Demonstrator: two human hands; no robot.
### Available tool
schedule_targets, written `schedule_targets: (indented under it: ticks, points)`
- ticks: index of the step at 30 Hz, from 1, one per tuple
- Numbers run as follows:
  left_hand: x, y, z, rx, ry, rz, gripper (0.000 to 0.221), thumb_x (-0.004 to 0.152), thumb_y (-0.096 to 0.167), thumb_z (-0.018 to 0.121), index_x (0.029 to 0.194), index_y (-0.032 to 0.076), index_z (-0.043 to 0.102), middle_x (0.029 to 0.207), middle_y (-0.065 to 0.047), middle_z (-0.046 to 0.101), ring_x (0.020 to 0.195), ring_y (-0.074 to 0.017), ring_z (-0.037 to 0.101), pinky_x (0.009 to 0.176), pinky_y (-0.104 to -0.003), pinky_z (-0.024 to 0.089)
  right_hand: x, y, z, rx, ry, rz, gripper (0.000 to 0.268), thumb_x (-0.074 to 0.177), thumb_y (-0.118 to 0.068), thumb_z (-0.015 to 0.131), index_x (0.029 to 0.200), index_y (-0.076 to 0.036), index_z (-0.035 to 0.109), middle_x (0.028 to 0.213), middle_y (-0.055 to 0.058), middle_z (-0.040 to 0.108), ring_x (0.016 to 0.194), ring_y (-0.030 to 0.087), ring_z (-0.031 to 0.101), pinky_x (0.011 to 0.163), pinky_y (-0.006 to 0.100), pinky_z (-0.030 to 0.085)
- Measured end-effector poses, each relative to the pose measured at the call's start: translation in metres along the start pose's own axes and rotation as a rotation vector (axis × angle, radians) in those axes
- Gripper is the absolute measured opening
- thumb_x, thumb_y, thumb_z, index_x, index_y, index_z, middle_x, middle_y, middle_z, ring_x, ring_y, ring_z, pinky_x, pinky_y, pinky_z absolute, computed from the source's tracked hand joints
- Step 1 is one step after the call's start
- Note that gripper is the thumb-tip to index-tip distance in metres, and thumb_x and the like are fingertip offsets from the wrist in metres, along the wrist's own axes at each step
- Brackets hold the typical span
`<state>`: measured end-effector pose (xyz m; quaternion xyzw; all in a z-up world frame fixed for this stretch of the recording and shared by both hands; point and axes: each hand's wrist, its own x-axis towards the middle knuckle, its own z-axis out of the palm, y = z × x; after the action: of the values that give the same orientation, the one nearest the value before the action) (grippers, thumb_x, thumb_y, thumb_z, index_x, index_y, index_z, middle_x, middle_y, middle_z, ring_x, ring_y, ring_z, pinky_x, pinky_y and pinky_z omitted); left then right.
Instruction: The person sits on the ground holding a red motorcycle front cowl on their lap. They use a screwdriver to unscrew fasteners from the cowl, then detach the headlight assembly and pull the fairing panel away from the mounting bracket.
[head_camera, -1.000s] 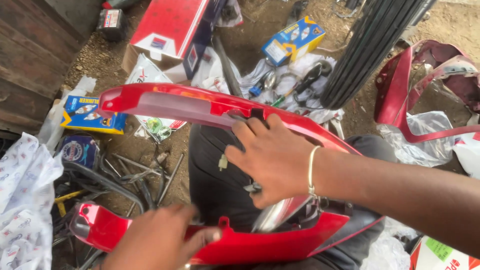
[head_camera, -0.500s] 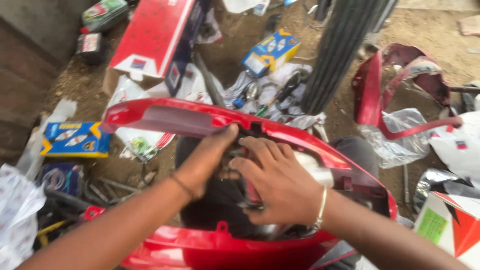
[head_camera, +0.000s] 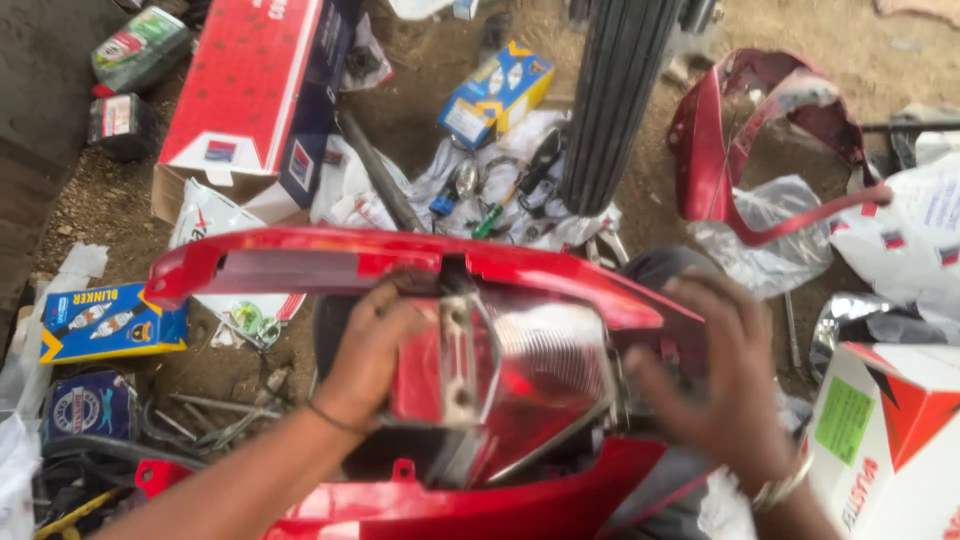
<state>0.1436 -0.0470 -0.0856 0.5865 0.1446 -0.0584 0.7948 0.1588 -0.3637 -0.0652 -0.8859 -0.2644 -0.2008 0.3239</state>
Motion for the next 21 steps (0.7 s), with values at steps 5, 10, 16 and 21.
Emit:
schedule_targets:
  ticks: [5, 10, 16, 21]
  points:
    - [0.006, -0.007, 0.016, -0.172, -0.008, -0.112, 0.038, 0.083, 0.009, 0.061, 0.121, 0.004, 0.061, 0.096, -0.009, 0.071, 0.082, -0.018, 0.069, 0.074, -0.034, 0.058, -0.033, 0.078, 0.0, -0.224, -0.274, 0.299, 0.073, 0.072, -0.042, 0.081, 0.131, -0.002, 0.062, 0.13, 0.024, 0.058, 0.121, 0.043, 0.054, 0.101, 0.051, 0.041]
    - [0.004, -0.019, 0.048, -0.122, 0.037, -0.201, 0.03, 0.085, 0.013, 0.066, 0.112, 0.002, 0.063, 0.09, -0.007, 0.071, 0.078, -0.0147, 0.069, 0.073, -0.031, 0.057, -0.073, 0.137, -0.021, -0.333, -0.153, 0.485, 0.07, 0.085, -0.047, 0.076, 0.135, -0.002, 0.062, 0.132, 0.025, 0.063, 0.124, 0.039, 0.06, 0.105, 0.046, 0.046]
    - [0.012, -0.005, 0.07, -0.029, -0.031, -0.229, 0.017, 0.087, 0.018, 0.065, 0.088, 0.001, 0.068, 0.077, -0.005, 0.068, 0.064, -0.0137, 0.064, 0.06, -0.03, 0.053, -0.097, 0.122, -0.01, 0.224, -0.128, 0.875, 0.041, 0.1, -0.032, 0.062, 0.134, -0.009, 0.066, 0.118, 0.011, 0.074, 0.11, 0.018, 0.067, 0.095, 0.032, 0.049]
    - [0.006, 0.039, 0.095, 0.094, -0.049, -0.298, 0.02, 0.087, 0.018, 0.062, 0.079, 0.001, 0.071, 0.071, -0.005, 0.068, 0.058, -0.0129, 0.063, 0.056, -0.03, 0.052, -0.09, 0.105, 0.006, 0.041, -0.032, 0.74, 0.035, 0.095, -0.018, 0.064, 0.128, -0.014, 0.071, 0.106, 0.014, 0.072, 0.094, 0.025, 0.071, 0.085, 0.036, 0.054]
